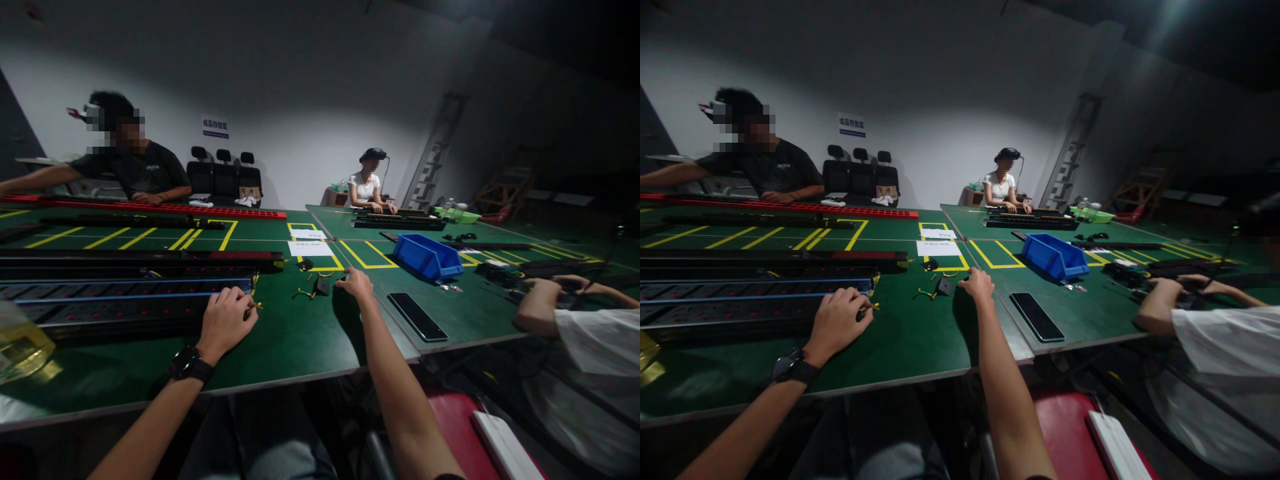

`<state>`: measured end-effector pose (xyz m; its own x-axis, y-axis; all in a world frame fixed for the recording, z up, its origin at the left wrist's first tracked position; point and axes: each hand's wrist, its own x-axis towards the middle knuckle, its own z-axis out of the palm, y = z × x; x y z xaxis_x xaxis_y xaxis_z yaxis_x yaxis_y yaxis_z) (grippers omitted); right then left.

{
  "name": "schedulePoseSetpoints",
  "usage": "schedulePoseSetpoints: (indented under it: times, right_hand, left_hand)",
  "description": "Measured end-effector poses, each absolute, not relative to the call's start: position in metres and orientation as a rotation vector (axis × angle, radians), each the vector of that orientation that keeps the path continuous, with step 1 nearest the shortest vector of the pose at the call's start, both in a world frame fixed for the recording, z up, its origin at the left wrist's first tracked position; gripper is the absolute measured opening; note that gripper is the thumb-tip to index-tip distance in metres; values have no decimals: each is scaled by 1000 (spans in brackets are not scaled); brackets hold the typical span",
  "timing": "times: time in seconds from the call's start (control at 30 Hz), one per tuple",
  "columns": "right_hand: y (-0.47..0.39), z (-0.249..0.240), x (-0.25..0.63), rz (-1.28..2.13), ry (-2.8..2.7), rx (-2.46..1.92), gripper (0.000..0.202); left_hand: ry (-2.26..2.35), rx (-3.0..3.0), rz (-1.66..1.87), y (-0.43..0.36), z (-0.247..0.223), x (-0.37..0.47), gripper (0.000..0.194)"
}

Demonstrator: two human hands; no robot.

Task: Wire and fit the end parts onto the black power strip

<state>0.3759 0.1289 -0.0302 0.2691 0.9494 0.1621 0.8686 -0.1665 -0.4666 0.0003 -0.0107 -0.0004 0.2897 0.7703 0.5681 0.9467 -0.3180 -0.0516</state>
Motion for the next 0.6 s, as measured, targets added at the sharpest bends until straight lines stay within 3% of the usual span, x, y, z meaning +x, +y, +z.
schedulePoseSetpoints:
  times: [0.3,0.6]
  right_hand:
    - [128,-31,373,286,-1680,-1987,55]
    - [121,-17,348,22,-1901,-1772,48]
  left_hand:
    - [-1556,-2190,-631,-11,-1,0,21]
    - [-1554,-2186,-635,-10,-3,0,19]
